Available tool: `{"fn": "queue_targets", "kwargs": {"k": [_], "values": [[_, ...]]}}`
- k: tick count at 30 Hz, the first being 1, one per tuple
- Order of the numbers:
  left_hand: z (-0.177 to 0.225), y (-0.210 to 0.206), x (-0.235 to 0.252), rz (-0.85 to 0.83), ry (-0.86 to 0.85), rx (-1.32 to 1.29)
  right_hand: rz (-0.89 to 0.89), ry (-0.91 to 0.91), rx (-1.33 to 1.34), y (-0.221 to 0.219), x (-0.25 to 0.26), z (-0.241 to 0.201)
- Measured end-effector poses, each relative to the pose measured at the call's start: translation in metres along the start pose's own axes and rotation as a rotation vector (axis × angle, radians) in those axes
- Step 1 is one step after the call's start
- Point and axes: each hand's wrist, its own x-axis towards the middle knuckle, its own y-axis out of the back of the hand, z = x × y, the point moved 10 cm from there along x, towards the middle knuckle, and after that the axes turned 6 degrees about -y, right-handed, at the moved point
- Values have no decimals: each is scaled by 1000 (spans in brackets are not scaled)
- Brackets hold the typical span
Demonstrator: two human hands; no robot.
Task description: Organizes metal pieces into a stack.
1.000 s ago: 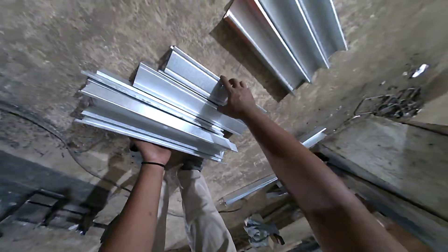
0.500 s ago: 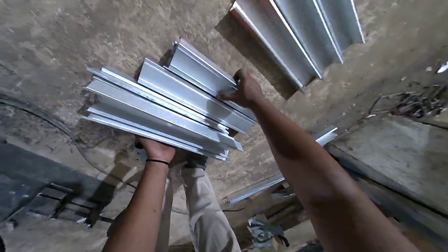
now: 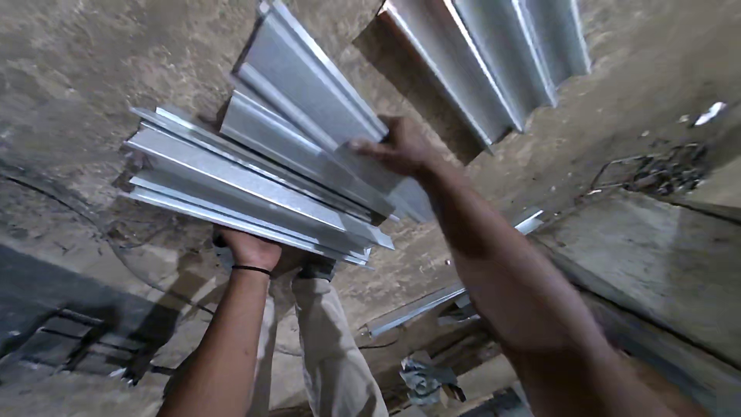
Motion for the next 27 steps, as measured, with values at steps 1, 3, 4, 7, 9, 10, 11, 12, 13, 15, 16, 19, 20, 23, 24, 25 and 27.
{"fn": "queue_targets", "kwargs": {"k": [1,3,4,7,9,10,11,12,13,15,16,19,20,23,24,25,27], "values": [[-1,-2,0,-3,0,-5,-16,23,-6,-11,0,-6],[-1,-4,0,1,3,-5,67,93,-94,-41,-2,-12],[-1,-3,0,11,2,-1,109,105,-142,-59,-3,-9],[-1,0,0,39,-3,14,104,83,-130,-100,-6,1],[-1,0,0,42,-4,18,39,110,-39,-102,-7,1],[-1,-1,0,38,-7,17,28,122,-14,-92,-7,1],[-1,-1,1,31,-14,15,49,112,-12,-73,-6,3],[-1,0,2,30,-18,6,114,74,-30,-45,-4,7],[-1,1,2,31,-20,-3,218,4,-55,-10,-2,16],[-1,2,2,29,-24,-9,469,-169,-112,63,4,47],[-1,2,2,28,-32,-5,569,-229,-147,93,8,67],[2,3,1,21,-46,21,543,-308,-155,142,31,121],[2,4,3,16,-44,27,483,-325,-154,147,38,132],[2,7,6,19,-38,42,392,-437,-209,145,44,145],[0,8,6,20,-35,40,391,-478,-226,137,39,141],[-1,9,6,22,-32,31,372,-508,-235,124,33,135],[-1,8,7,22,-33,6,316,-478,-286,93,28,119]]}}
